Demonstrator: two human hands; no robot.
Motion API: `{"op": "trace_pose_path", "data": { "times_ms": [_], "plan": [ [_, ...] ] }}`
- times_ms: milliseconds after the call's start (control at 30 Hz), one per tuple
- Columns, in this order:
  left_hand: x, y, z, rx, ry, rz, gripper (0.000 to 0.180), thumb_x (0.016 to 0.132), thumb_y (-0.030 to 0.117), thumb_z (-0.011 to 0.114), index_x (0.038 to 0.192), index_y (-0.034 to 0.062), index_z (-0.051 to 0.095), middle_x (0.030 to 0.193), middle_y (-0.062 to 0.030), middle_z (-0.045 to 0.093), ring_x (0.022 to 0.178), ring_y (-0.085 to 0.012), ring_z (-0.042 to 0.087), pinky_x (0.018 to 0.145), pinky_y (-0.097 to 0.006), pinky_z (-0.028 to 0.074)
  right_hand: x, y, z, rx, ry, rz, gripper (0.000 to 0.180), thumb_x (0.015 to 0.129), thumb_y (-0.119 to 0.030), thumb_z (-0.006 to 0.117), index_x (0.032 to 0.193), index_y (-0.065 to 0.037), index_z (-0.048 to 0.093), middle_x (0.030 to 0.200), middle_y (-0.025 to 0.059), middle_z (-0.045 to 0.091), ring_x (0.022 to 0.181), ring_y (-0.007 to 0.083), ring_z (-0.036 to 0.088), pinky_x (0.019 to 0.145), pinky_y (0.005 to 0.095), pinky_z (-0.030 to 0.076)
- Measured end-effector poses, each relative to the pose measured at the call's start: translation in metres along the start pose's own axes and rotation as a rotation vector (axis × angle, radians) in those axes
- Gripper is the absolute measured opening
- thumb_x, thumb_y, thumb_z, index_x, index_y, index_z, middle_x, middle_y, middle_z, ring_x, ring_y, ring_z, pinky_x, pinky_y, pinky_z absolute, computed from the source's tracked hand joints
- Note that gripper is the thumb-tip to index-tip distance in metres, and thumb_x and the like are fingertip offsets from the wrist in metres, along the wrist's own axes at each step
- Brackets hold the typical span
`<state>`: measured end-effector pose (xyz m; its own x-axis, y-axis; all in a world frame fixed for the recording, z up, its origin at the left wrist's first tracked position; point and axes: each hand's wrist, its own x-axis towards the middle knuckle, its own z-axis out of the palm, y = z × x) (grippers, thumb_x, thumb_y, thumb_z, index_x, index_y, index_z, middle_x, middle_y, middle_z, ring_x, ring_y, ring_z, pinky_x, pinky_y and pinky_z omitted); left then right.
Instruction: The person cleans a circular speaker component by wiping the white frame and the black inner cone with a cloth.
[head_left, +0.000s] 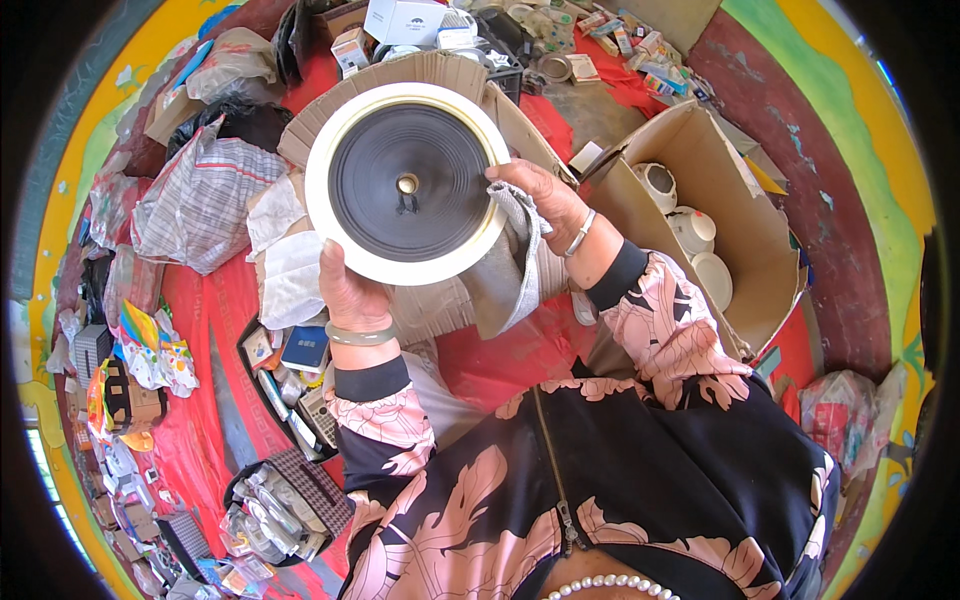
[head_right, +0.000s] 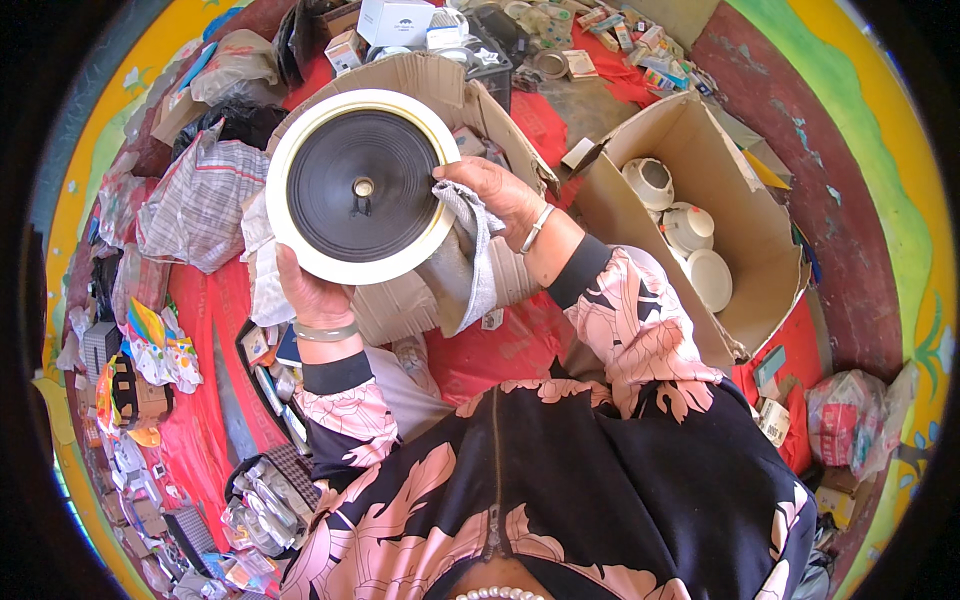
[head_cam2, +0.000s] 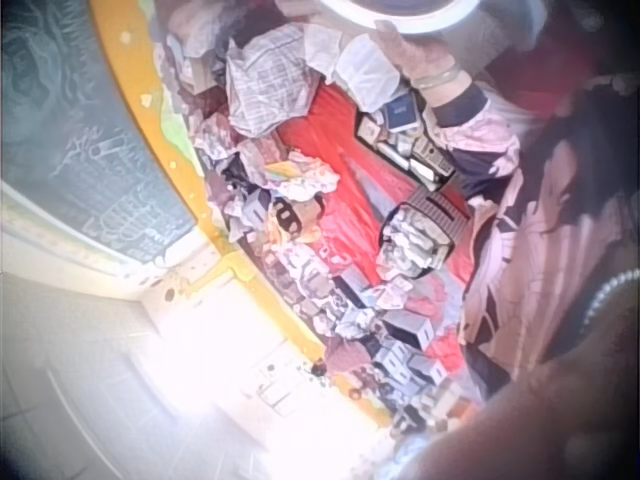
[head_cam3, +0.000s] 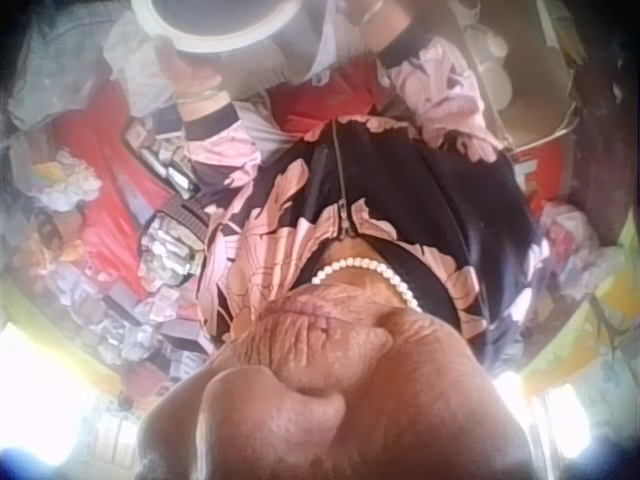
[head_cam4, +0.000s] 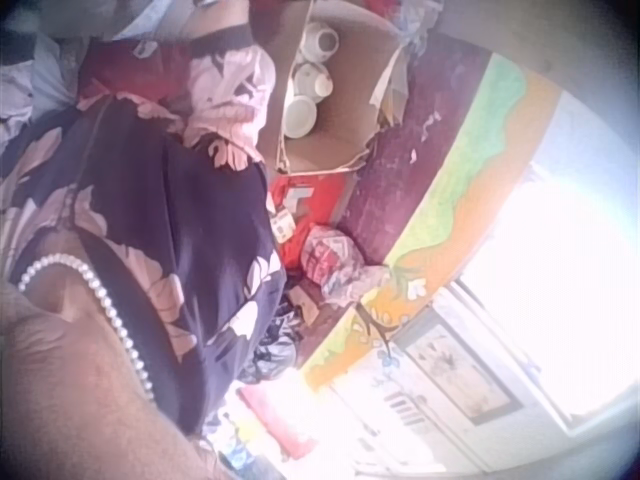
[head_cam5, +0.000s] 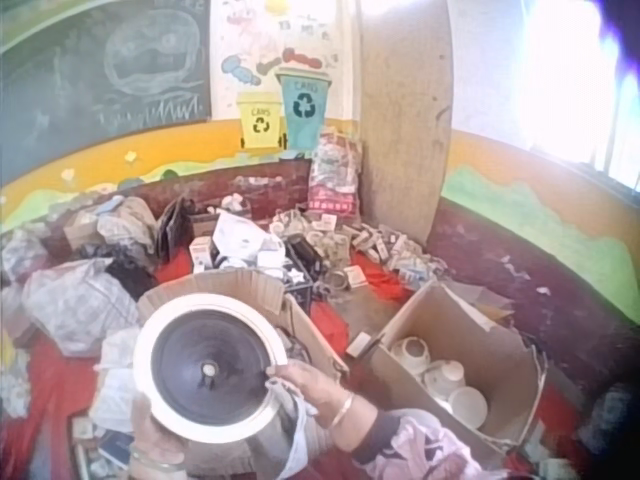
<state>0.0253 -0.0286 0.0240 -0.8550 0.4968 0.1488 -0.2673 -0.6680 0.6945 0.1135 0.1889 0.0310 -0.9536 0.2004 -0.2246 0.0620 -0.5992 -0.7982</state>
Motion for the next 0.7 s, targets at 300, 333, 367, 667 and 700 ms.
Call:
{"op": "trace_pose_path", "data": {
  "times_ms": [300, 333, 367, 667, 700],
  "plan": [
    [-0.003, -0.007, 0.006, -0.071, 0.183, -0.039, 0.051, 0.071, 0.015, 0.066, 0.118, 0.0006, 0.049, 0.111, -0.0102, 0.058, 0.1, -0.0231, 0.057, 0.087, -0.036, 0.047, 0.017, -0.056, -0.035, -0.657, 0.241, -0.181, 0.045, 0.084, -0.038, 0.061, 0.105, 0.002, 0.059, 0.091, 0.0047, 0.062, 0.081, 0.0117, 0.057, 0.071, 0.0239, 0.046],
    [-0.003, -0.008, 0.006, -0.022, 0.182, -0.011, 0.05, 0.072, 0.015, 0.065, 0.117, 0.0009, 0.05, 0.11, -0.0107, 0.059, 0.099, -0.0239, 0.059, 0.086, -0.037, 0.049, 0.011, -0.065, -0.03, -0.529, 0.24, -0.315, 0.043, 0.085, -0.034, 0.062, 0.106, 0.002, 0.058, 0.09, 0.0032, 0.061, 0.081, 0.012, 0.056, 0.071, 0.0237, 0.046],
    [-0.005, -0.008, 0.012, -0.033, 0.191, -0.012, 0.049, 0.072, 0.012, 0.064, 0.117, 0.0003, 0.05, 0.109, -0.0104, 0.059, 0.098, -0.0239, 0.059, 0.087, -0.036, 0.048, 0.009, -0.068, -0.026, -0.552, 0.233, -0.476, 0.039, 0.084, -0.029, 0.061, 0.108, 0.002, 0.057, 0.093, 0.0032, 0.06, 0.082, 0.0122, 0.056, 0.072, 0.0241, 0.046],
    [-0.008, -0.015, 0.029, -0.027, 0.082, -0.096, 0.049, 0.07, 0.008, 0.063, 0.116, -0.0013, 0.05, 0.109, -0.0106, 0.058, 0.1, -0.0233, 0.057, 0.09, -0.035, 0.045, 0.019, -0.018, 0.045, -1.343, -0.05, -1.225, 0.043, 0.062, 0.006, 0.057, 0.103, -0.008, 0.059, 0.105, 0.0095, 0.058, 0.097, 0.0319, 0.054, 0.086, 0.0364, 0.044],
    [-0.01, -0.016, 0.032, -0.023, 0.067, -0.09, 0.049, 0.07, 0.008, 0.063, 0.116, -0.0013, 0.05, 0.109, -0.0105, 0.058, 0.1, -0.0231, 0.057, 0.091, -0.035, 0.044, 0.024, -0.009, 0.046, -1.431, -0.008, -1.257, 0.03, 0.065, 0.0, 0.056, 0.093, -0.007, 0.061, 0.097, 0.0091, 0.059, 0.091, 0.03, 0.055, 0.084, 0.0398, 0.041]
  ]
}}
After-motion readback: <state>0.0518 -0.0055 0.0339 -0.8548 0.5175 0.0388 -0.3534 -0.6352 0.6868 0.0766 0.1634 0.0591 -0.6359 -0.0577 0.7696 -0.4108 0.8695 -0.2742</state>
